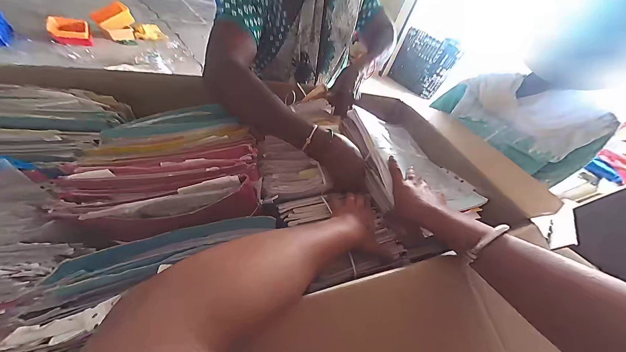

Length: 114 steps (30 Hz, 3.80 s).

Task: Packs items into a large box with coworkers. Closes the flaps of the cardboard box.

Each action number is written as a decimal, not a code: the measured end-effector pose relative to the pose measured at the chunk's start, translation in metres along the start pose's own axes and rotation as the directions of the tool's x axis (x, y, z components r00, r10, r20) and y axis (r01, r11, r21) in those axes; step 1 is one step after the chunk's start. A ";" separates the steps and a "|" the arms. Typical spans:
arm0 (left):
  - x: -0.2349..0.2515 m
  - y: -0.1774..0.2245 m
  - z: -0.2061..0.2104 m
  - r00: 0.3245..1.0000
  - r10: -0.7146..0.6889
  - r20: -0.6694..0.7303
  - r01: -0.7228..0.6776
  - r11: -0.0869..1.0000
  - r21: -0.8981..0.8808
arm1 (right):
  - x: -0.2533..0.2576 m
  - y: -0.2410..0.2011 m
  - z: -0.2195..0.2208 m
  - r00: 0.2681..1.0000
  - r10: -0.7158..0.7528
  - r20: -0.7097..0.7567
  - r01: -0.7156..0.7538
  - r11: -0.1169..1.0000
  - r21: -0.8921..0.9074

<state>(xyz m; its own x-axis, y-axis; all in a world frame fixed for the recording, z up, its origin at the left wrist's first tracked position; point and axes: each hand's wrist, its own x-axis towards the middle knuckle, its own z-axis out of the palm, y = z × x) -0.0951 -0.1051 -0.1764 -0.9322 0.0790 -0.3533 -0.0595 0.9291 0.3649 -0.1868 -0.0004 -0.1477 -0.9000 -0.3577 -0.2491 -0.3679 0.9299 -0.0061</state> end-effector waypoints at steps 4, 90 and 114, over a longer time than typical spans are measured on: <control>-0.004 0.001 -0.002 1.000 -0.025 0.015 0.024 1.000 0.020 | 0.005 0.002 0.008 0.996 -0.040 -0.075 0.038 0.999 -0.031; 0.068 0.059 -0.039 0.899 -0.366 -0.240 0.386 0.921 0.043 | 0.055 0.325 0.050 0.959 0.280 -0.042 0.145 -0.360 0.922; 0.021 0.103 -0.040 0.857 -0.476 -0.197 0.459 0.880 -0.125 | 0.000 0.198 -0.060 0.527 -0.575 -0.625 0.779 0.622 0.084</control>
<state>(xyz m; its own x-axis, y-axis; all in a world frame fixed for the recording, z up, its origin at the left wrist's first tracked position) -0.1346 -0.0225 -0.1122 -0.8412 -0.4452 -0.3069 -0.5250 0.8082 0.2668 -0.2735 0.1790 -0.0912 -0.4091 -0.7774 0.4778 -0.9098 0.3071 -0.2792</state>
